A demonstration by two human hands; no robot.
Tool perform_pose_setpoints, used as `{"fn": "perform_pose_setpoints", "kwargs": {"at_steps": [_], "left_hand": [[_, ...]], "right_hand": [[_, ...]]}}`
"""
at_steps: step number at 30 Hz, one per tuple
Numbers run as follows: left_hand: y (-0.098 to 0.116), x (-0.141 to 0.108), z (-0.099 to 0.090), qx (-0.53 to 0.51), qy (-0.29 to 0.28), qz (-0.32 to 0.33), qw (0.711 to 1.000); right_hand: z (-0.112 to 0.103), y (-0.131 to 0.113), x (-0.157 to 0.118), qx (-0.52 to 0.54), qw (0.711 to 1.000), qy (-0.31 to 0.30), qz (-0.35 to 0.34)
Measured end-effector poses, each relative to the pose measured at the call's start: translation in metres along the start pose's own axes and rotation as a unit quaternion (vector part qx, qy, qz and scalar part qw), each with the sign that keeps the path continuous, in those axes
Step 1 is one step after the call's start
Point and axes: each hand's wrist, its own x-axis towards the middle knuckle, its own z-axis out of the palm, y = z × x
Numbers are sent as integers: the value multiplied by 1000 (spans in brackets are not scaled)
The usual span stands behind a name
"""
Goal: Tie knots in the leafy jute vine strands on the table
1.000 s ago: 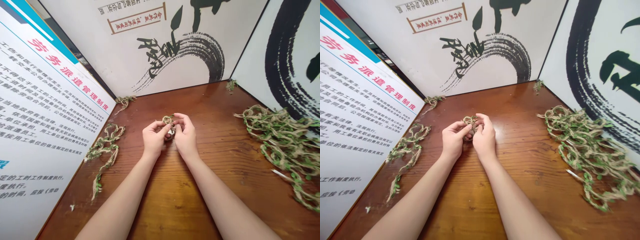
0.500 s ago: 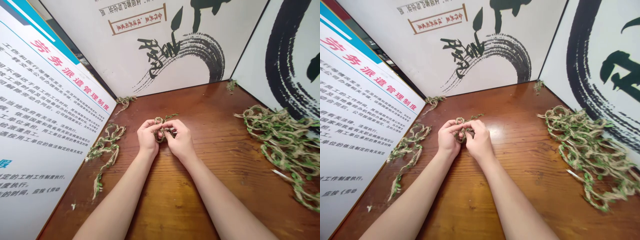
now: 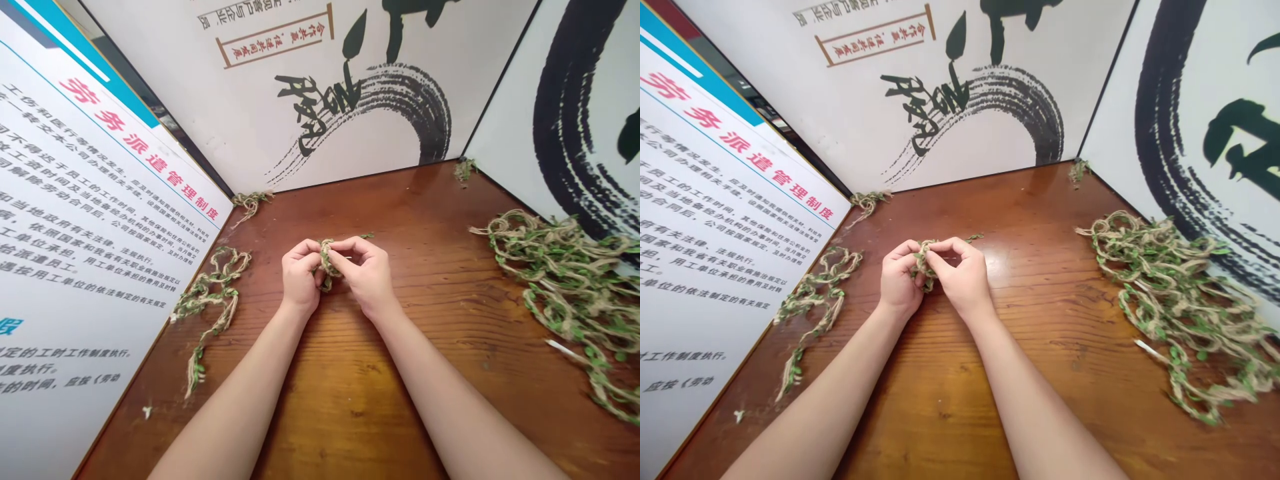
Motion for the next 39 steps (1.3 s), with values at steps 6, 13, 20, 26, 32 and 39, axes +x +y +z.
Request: {"fn": "perform_pose_setpoints", "kwargs": {"at_steps": [6, 13, 20, 26, 32, 39], "left_hand": [[0, -2, 0, -2, -11, 6, 1000], [-7, -2, -1, 19, -28, 50, 998], [-13, 0, -2, 36, -21, 67, 997], [-11, 0, 0, 17, -25, 58, 998], [-12, 0, -2, 22, -28, 52, 998], [-17, 2, -5, 47, -15, 74, 996]], "right_hand": [[0, -4, 1, 1, 998, 59, 7], [-1, -2, 2, 10, 997, 66, 30], [0, -3, 3, 57, 994, 93, 16], [0, -8, 4, 180, 976, 45, 118], [-1, -7, 3, 175, 975, 18, 133], [-1, -4, 3, 133, 985, 32, 106]]}}
